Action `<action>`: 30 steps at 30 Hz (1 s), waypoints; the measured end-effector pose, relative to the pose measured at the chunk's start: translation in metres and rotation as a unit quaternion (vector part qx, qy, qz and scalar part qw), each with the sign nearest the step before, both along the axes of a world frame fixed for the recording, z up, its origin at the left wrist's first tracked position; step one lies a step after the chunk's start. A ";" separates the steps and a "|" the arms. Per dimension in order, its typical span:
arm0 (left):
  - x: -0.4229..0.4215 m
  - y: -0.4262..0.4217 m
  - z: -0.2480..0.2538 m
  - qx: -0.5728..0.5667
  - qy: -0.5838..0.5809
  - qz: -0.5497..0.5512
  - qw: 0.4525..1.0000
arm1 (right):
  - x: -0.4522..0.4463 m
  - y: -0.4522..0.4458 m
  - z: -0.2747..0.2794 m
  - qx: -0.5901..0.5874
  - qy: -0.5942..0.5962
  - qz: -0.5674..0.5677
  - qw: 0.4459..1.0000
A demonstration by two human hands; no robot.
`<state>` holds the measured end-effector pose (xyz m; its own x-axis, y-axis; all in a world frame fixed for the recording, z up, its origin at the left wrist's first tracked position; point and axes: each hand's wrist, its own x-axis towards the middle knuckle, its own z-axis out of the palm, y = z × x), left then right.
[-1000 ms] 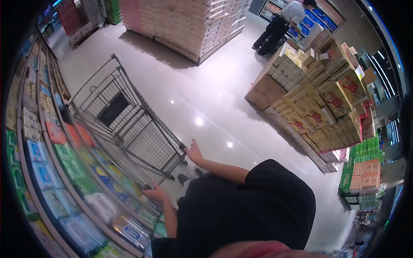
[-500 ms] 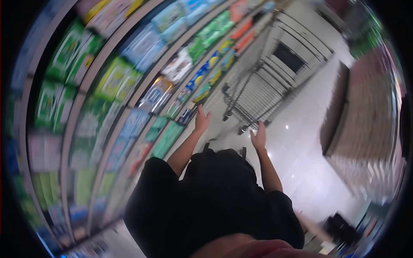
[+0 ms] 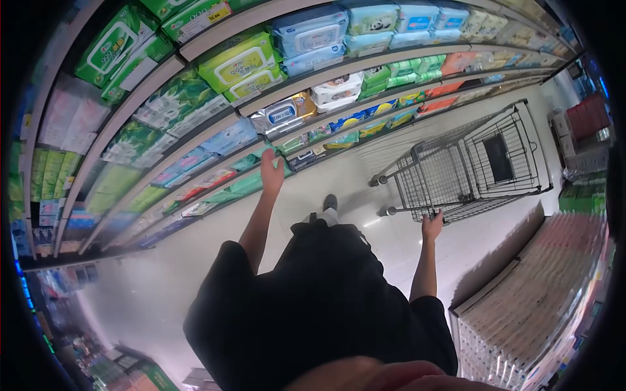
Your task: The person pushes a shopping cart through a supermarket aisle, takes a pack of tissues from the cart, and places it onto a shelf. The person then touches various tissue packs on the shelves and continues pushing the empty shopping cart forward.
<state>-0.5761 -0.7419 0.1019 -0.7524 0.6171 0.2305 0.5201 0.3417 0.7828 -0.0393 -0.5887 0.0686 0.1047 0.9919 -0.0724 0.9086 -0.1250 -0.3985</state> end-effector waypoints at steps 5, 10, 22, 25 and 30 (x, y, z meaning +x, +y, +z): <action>-0.022 0.072 0.075 0.114 0.042 -0.001 0.993 | 0.024 0.040 -0.021 0.019 0.061 -0.031 0.997; -0.041 0.114 0.126 0.200 0.163 -0.003 0.966 | 0.031 0.065 -0.024 0.014 0.160 -0.114 0.980; -0.002 0.176 0.102 0.179 0.116 -0.056 0.975 | 0.035 0.116 -0.035 0.010 0.105 -0.159 0.982; 0.062 0.209 0.097 0.100 0.030 -0.147 0.984 | 0.028 0.120 -0.042 0.028 0.063 -0.171 0.983; 0.161 0.281 0.082 0.048 -0.054 -0.330 0.941 | 0.026 0.129 -0.035 0.072 0.108 -0.201 0.971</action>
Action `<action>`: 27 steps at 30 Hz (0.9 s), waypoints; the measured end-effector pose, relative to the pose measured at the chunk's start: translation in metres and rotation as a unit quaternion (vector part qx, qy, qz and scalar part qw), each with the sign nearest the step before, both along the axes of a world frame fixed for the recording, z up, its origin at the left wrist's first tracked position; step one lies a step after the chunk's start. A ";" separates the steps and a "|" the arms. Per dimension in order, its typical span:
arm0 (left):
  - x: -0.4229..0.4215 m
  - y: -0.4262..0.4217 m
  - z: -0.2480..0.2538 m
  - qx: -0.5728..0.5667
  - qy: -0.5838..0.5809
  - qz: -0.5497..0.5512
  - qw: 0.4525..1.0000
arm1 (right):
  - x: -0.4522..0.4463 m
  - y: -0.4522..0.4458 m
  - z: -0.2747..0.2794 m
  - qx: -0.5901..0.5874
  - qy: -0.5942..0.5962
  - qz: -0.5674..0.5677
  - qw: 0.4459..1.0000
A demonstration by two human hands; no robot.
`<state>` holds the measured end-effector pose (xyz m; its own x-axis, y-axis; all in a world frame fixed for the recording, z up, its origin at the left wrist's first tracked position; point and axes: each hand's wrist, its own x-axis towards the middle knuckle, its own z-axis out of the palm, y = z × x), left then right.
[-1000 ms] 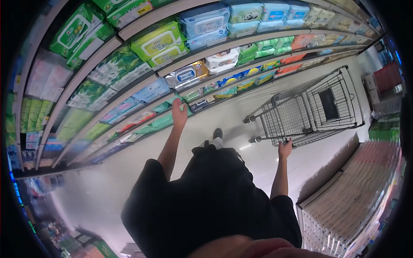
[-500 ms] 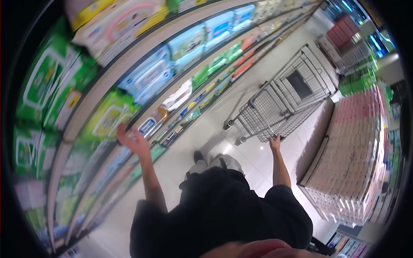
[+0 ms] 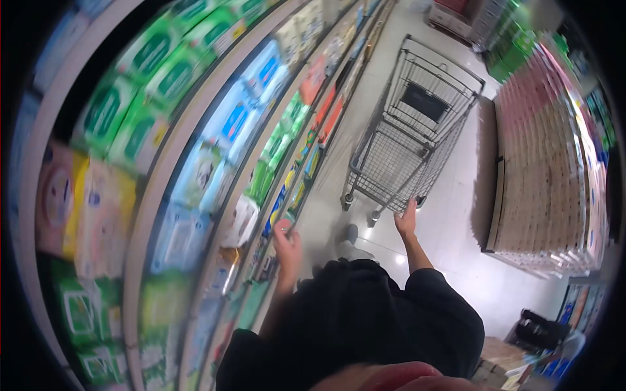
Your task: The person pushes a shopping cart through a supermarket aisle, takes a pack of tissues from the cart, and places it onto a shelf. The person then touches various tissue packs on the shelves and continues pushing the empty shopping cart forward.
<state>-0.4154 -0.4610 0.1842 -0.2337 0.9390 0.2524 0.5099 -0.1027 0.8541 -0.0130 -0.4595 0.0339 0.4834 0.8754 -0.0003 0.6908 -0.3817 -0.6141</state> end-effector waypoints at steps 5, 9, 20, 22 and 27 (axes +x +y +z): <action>0.094 0.074 0.004 -0.045 -0.014 -0.232 0.972 | 0.013 0.007 0.008 0.032 0.034 0.038 0.998; 0.163 0.141 -0.032 -0.066 0.056 -0.379 0.921 | 0.029 0.023 -0.002 0.063 0.047 0.072 0.994; 0.300 0.313 -0.100 0.001 0.349 -0.644 0.681 | 0.052 -0.032 0.034 0.109 0.267 -0.376 0.881; 0.315 0.319 -0.104 0.008 0.359 -0.688 0.631 | 0.019 -0.093 -0.002 -0.034 0.223 -0.499 0.837; 0.351 0.344 -0.120 -0.144 0.410 -0.729 0.530 | -0.155 -0.227 -0.121 -0.118 0.222 -0.797 0.549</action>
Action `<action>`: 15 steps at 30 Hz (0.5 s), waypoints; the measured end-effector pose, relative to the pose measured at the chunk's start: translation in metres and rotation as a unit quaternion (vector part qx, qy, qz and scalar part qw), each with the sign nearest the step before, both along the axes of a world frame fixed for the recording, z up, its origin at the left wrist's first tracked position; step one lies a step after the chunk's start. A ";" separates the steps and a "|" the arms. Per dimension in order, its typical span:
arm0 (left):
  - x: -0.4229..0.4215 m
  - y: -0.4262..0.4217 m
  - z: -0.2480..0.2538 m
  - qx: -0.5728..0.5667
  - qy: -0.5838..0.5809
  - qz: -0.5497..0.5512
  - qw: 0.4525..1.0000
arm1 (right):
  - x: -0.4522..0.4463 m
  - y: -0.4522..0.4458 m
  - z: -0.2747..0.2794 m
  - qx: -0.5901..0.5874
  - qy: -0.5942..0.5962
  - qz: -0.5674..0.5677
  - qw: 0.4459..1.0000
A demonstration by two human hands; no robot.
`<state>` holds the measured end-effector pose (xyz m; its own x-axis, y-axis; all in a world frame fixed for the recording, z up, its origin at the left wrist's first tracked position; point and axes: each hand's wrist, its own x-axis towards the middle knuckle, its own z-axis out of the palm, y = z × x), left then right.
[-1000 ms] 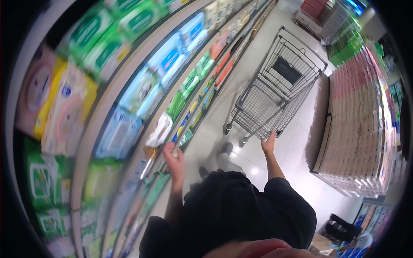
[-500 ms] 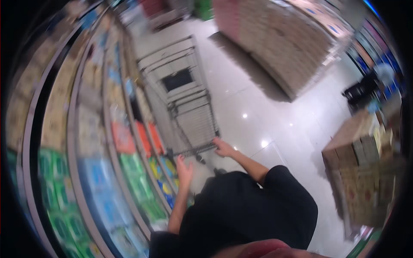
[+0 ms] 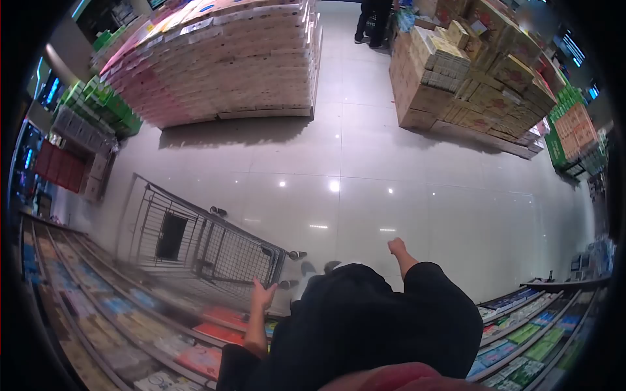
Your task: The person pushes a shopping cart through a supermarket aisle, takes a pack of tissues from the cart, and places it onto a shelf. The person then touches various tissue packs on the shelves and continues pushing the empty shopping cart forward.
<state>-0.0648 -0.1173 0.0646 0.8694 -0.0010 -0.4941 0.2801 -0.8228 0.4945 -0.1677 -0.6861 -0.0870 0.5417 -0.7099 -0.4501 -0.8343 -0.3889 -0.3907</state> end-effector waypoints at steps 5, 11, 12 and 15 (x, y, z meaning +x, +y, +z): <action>0.019 0.025 -0.014 -0.023 0.051 -0.024 0.998 | -0.123 0.021 0.066 0.212 0.058 -0.225 0.949; 0.011 0.032 -0.041 -0.034 0.016 -0.031 0.999 | -0.139 0.118 0.081 0.312 0.010 -0.245 0.918; 0.011 0.030 -0.034 -0.061 0.018 0.002 0.998 | -0.136 0.130 0.081 0.321 0.019 -0.228 0.919; 0.009 0.034 -0.032 -0.071 -0.033 -0.017 0.997 | -0.129 0.159 0.092 0.323 0.018 -0.204 0.924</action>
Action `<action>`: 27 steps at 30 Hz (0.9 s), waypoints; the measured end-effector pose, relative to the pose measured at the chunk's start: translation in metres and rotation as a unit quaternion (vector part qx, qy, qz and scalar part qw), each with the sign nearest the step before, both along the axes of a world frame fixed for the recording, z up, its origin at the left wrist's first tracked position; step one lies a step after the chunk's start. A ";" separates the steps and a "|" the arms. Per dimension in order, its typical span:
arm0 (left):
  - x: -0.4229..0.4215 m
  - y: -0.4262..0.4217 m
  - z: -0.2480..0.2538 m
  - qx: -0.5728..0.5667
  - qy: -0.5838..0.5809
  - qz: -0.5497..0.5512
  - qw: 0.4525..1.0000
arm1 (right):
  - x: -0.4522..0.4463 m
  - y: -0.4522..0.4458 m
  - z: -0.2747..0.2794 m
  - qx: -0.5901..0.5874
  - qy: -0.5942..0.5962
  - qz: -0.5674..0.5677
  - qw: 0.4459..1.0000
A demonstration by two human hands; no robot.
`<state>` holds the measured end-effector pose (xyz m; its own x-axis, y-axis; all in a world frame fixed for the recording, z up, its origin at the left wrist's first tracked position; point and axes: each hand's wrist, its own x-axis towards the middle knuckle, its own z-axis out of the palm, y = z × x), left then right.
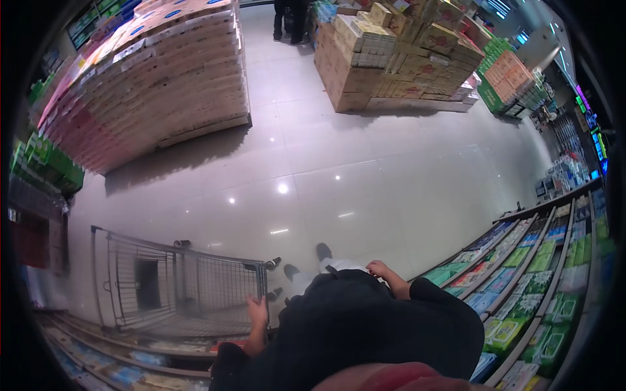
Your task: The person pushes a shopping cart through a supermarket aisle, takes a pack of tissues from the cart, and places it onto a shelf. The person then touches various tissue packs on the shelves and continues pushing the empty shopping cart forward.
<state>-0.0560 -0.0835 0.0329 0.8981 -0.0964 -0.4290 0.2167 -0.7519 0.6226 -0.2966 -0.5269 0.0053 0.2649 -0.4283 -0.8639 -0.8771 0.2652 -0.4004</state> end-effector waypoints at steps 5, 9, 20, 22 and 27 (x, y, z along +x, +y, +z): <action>0.000 0.000 -0.001 0.030 -0.036 -0.064 0.997 | -0.011 0.013 0.008 -0.027 -0.020 -0.044 0.998; 0.001 -0.007 0.026 0.042 -0.036 -0.097 0.994 | -0.028 0.028 0.003 -0.029 -0.007 -0.120 0.992; -0.004 -0.040 0.001 0.094 -0.083 -0.049 0.991 | 0.030 0.017 -0.026 -0.006 0.019 0.050 0.999; -0.006 -0.043 -0.012 0.099 -0.113 -0.026 0.988 | 0.060 0.004 -0.015 -0.024 0.007 0.106 0.994; -0.007 -0.051 -0.011 0.054 -0.140 0.033 0.988 | 0.140 -0.029 -0.009 -0.011 0.025 0.157 0.987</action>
